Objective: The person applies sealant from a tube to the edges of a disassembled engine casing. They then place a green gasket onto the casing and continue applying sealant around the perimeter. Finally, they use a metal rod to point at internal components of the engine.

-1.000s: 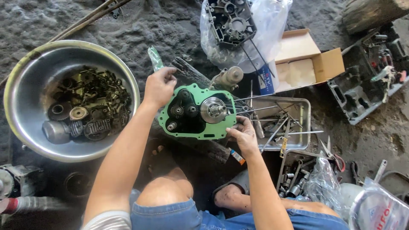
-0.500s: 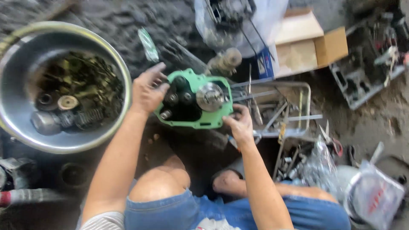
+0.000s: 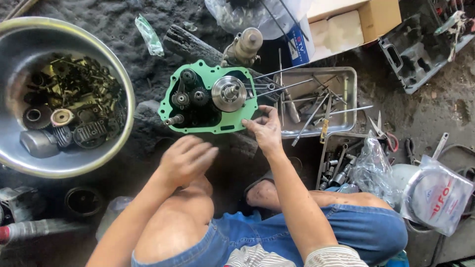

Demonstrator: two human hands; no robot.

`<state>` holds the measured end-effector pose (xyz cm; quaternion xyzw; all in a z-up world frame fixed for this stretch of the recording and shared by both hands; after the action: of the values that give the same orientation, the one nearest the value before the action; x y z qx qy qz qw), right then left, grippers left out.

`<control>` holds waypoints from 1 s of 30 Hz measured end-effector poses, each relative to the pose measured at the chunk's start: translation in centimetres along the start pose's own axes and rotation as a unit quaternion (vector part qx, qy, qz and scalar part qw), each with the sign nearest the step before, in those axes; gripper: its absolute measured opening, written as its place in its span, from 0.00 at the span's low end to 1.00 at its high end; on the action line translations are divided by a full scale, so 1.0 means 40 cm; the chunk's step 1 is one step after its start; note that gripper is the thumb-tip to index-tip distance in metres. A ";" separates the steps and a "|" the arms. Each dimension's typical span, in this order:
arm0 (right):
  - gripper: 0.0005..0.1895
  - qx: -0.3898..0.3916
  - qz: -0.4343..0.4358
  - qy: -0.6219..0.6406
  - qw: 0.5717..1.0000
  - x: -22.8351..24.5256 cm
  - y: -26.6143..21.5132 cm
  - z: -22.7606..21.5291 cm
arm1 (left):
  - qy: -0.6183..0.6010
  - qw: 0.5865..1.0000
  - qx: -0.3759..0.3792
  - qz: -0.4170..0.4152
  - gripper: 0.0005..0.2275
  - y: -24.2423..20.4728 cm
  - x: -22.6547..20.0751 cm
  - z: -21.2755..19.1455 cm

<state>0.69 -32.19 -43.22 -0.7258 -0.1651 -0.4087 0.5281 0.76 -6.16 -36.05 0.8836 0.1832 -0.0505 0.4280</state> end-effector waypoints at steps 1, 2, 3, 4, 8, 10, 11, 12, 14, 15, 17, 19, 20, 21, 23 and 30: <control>0.37 0.000 -0.001 -0.001 1.000 -0.014 0.007 0.000 | 0.001 1.000 -0.002 0.000 0.08 0.013 0.000 0.022; 0.37 -0.003 0.000 0.014 1.000 -0.027 0.013 -0.001 | 0.030 0.999 0.026 0.020 0.08 0.028 -0.002 0.046; 0.37 -0.007 0.001 0.031 0.999 -0.038 0.020 0.000 | 0.059 0.996 0.054 0.042 0.08 0.045 -0.001 0.070; 0.37 -0.008 -0.001 0.032 0.999 -0.054 0.022 -0.005 | 0.059 0.996 0.052 0.044 0.08 0.030 0.001 0.099; 0.37 0.025 0.007 0.101 0.995 -0.070 0.023 -0.006 | 0.079 0.982 0.162 0.056 0.19 0.006 0.015 0.185; 0.37 0.029 0.013 0.114 0.993 -0.066 0.012 -0.010 | 0.076 0.983 0.158 0.052 0.17 0.007 0.009 0.194; 0.37 0.040 0.016 0.119 0.992 -0.064 0.010 -0.009 | 0.081 0.983 0.159 0.052 0.17 0.007 0.007 0.191; 0.36 0.052 0.018 0.125 0.991 -0.061 0.006 -0.007 | 0.085 0.982 0.160 0.053 0.17 0.007 0.005 0.186; 0.36 0.060 0.022 0.135 0.989 -0.071 0.007 -0.006 | 0.090 0.981 0.164 0.051 0.17 0.001 0.004 0.189; 0.35 0.066 0.025 0.145 0.987 -0.075 0.006 -0.005 | 0.094 0.980 0.165 0.051 0.17 -0.002 0.003 0.190; 0.33 0.063 0.031 0.144 0.987 -0.057 -0.006 -0.001 | 0.092 0.982 0.159 0.052 0.16 -0.002 -0.001 0.184; 0.31 0.061 0.039 0.144 0.987 -0.066 0.006 0.001 | 0.091 0.982 0.154 0.052 0.15 -0.004 -0.005 0.179; 0.31 0.050 0.036 0.132 0.989 -0.083 0.022 0.000 | 0.086 0.983 0.151 0.051 0.15 -0.006 -0.007 0.174; 0.30 0.045 0.031 0.118 0.992 -0.097 0.045 0.005 | 0.087 0.984 0.147 0.047 0.15 -0.009 -0.007 0.169; 0.29 0.041 0.034 0.095 0.994 -0.102 0.062 -0.014 | 0.068 0.988 0.130 0.049 0.14 -0.015 -0.014 0.112; 0.28 -0.045 0.020 0.067 0.997 -0.067 0.055 0.009 | -0.109 0.764 -0.148 -0.619 0.14 -0.228 0.057 -0.004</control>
<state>0.67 -32.21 -46.69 -0.7229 -0.0966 -0.4530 0.5127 -0.49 -0.22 -43.26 0.4924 0.6476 -0.3728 0.4463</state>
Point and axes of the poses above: each hand's wrist, its own y-axis towards the middle knuckle, its own z-axis out of the palm, x = y × z, the point moved 2 cm from there along y, towards the middle knuckle, and after that the axes turned 9 degrees about z, right-handed, at the moved point
